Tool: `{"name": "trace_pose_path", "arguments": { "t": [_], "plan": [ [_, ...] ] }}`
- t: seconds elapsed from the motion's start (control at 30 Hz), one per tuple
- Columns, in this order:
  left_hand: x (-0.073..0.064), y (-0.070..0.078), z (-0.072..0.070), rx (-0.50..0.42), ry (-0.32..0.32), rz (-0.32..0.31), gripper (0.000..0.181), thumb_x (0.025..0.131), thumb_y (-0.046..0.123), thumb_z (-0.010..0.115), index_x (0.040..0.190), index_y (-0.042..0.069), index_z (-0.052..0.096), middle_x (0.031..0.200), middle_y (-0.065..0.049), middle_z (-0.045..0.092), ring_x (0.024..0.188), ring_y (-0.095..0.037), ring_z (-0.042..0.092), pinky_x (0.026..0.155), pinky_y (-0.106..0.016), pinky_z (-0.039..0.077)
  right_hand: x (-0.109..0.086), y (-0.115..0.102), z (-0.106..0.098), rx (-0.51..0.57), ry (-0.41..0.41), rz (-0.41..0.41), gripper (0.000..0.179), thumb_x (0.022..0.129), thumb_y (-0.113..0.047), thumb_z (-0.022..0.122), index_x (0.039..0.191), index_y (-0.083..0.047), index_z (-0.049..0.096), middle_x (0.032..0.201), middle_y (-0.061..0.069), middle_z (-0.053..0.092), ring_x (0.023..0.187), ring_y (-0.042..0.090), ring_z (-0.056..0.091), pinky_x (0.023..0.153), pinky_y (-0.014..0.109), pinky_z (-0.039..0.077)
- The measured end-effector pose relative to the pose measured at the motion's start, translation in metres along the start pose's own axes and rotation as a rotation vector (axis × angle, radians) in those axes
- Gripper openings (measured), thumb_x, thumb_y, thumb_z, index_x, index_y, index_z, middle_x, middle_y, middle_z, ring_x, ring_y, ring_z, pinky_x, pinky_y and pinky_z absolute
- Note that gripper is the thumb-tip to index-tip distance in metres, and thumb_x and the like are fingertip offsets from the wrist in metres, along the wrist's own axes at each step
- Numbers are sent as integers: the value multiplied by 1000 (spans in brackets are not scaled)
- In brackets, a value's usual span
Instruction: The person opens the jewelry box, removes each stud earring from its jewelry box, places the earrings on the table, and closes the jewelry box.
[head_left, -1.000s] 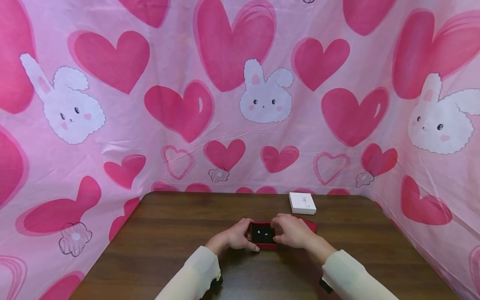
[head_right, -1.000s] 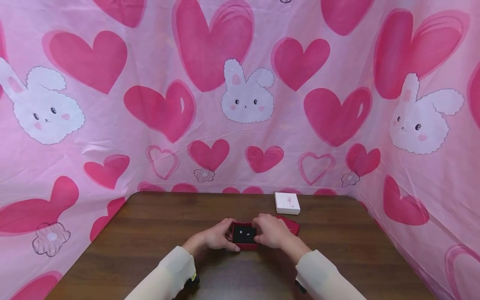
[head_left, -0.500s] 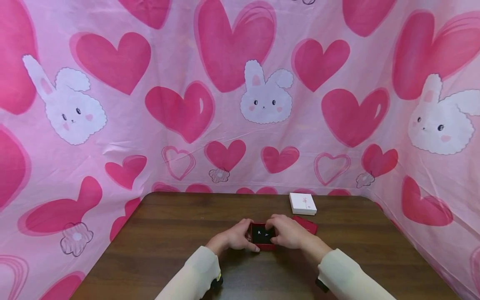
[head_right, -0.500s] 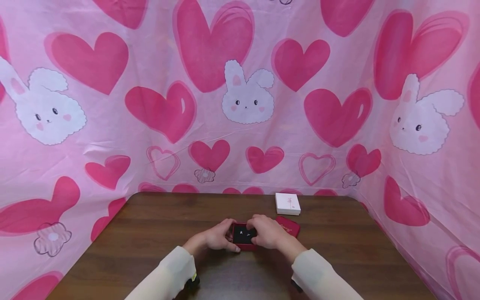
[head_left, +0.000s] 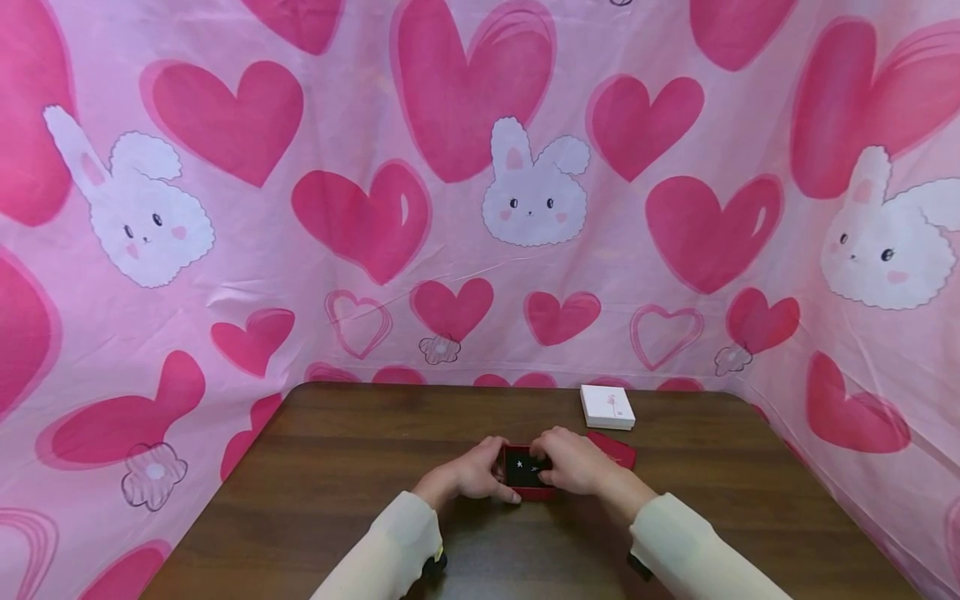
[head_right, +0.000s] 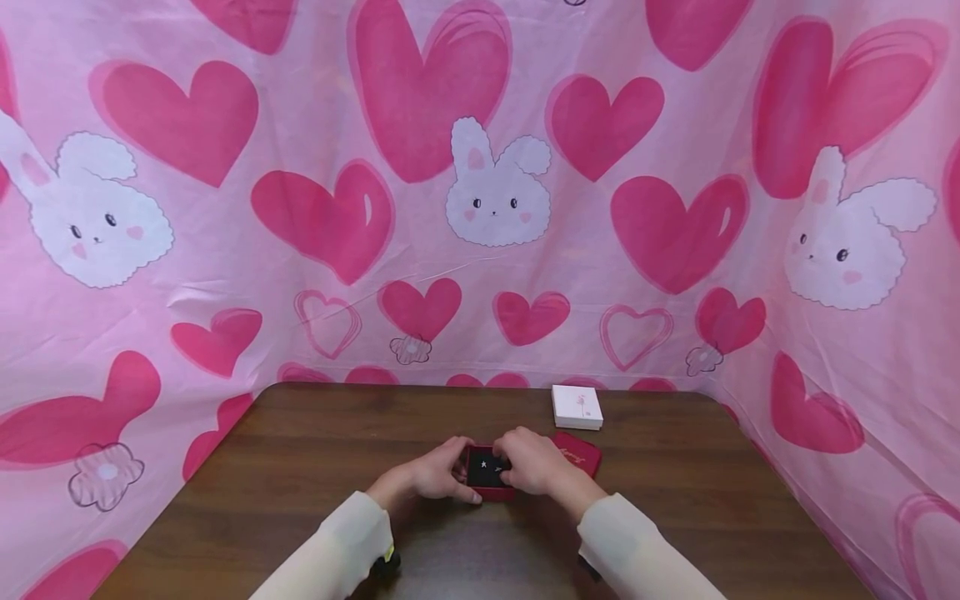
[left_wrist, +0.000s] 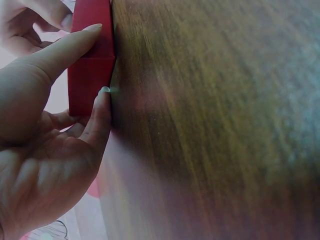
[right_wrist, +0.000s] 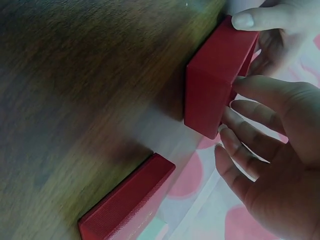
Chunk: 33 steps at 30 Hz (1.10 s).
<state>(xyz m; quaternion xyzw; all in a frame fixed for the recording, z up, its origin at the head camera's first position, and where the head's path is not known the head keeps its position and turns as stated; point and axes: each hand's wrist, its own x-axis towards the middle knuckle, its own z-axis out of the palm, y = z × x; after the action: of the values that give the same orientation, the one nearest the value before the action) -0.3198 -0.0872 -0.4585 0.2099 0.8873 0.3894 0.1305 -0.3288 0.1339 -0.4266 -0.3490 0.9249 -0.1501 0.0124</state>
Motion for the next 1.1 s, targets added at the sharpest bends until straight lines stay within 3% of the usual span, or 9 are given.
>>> {"name": "trace_pose_path", "arguments": {
  "t": [0.53, 0.8, 1.1],
  "plan": [
    [1, 1, -1, 6, -7, 8, 65, 78, 20, 90, 128, 8, 50, 111, -2, 50, 101, -19, 51, 93, -38, 46, 7, -1, 9, -117, 32, -45, 8, 84, -13, 83, 91, -11, 79, 82, -2, 68, 79, 15, 52, 76, 39, 54],
    [2, 2, -1, -10, -5, -8, 64, 77, 18, 91, 126, 8, 51, 110, -2, 51, 101, -19, 51, 93, -38, 46, 10, -2, 5, -99, 4, -14, 8, 84, -12, 84, 89, -11, 78, 78, -4, 65, 75, 14, 53, 73, 38, 54],
    [0, -1, 0, -6, -2, -3, 64, 78, 19, 90, 127, 8, 51, 110, -3, 50, 98, -19, 51, 89, -37, 46, 14, 1, 6, -90, -30, -42, 7, 84, -10, 82, 85, -12, 75, 75, -5, 63, 69, 13, 53, 69, 33, 53]
  ]
}}
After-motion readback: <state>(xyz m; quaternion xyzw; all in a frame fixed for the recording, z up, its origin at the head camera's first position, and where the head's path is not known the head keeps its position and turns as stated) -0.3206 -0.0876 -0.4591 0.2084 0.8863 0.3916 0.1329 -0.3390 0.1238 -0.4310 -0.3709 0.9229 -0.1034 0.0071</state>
